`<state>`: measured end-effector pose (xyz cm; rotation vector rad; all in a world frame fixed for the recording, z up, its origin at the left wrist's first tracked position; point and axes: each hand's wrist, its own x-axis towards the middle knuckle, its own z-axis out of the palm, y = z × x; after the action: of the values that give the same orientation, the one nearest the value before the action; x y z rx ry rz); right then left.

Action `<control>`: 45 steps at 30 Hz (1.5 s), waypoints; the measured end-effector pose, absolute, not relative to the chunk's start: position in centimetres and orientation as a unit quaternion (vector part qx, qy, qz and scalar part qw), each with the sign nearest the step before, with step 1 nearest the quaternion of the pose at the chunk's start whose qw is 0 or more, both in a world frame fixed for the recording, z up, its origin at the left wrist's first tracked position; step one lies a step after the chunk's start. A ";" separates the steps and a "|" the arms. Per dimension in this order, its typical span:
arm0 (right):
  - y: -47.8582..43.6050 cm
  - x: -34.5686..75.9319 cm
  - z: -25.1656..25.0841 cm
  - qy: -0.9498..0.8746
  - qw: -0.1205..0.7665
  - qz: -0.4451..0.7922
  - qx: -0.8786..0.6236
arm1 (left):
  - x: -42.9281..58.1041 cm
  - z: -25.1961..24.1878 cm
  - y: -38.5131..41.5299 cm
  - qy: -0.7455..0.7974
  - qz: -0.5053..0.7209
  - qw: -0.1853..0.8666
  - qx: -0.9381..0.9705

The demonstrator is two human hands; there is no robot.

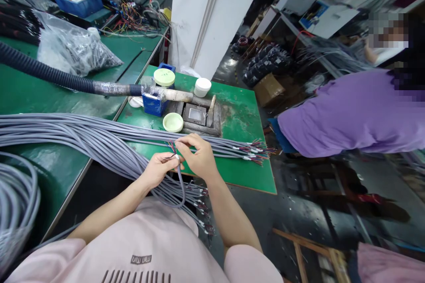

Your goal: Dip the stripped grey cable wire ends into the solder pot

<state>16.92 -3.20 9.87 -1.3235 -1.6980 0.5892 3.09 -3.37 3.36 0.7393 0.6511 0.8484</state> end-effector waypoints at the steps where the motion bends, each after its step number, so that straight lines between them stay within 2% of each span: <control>1: -3.1 16.8 10.0 -0.683 0.438 0.241 -0.533 | 3.1 3.5 -3.4 0.308 0.393 0.793 0.349; 7: -2.7 16.2 10.1 -0.675 0.441 0.236 -0.542 | 3.2 4.3 -3.5 0.318 0.394 0.779 0.370; 12: -2.3 17.6 9.9 -0.595 0.520 0.175 -0.587 | 3.1 3.8 -3.4 0.323 0.386 0.783 0.366; 14: -2.5 18.5 9.8 -0.612 0.527 0.142 -0.573 | 2.9 3.5 -3.0 0.318 0.405 0.786 0.342; 21: -4.0 18.7 7.8 -0.848 0.389 0.057 -0.355 | 2.2 4.7 -0.8 0.269 0.469 0.819 0.193; 25: -3.8 17.9 7.4 -0.853 0.399 0.030 -0.334 | 1.8 5.5 -1.0 0.266 0.467 0.815 0.218; 28: -2.8 18.6 8.4 -0.816 0.443 0.003 -0.372 | 0.9 5.4 -1.6 0.322 0.517 0.713 0.346; 33: -0.2 21.5 10.3 -0.712 0.505 -0.049 -0.485 | -1.6 4.2 -1.4 0.400 0.638 0.362 0.550; 35: 0.8 22.2 10.6 -0.700 0.513 -0.050 -0.494 | -2.2 3.3 -0.7 0.415 0.653 0.279 0.569; 38: 1.9 22.0 10.7 -0.718 0.498 -0.033 -0.485 | -2.3 1.8 0.2 0.425 0.646 0.232 0.591; 45: 3.2 20.2 10.2 -0.759 0.449 0.016 -0.472 | -2.1 0.6 0.6 0.431 0.624 0.203 0.619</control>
<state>20.19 3.22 10.17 -1.1686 -1.8768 0.0399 -2.07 0.60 0.56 1.7288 1.2032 1.7414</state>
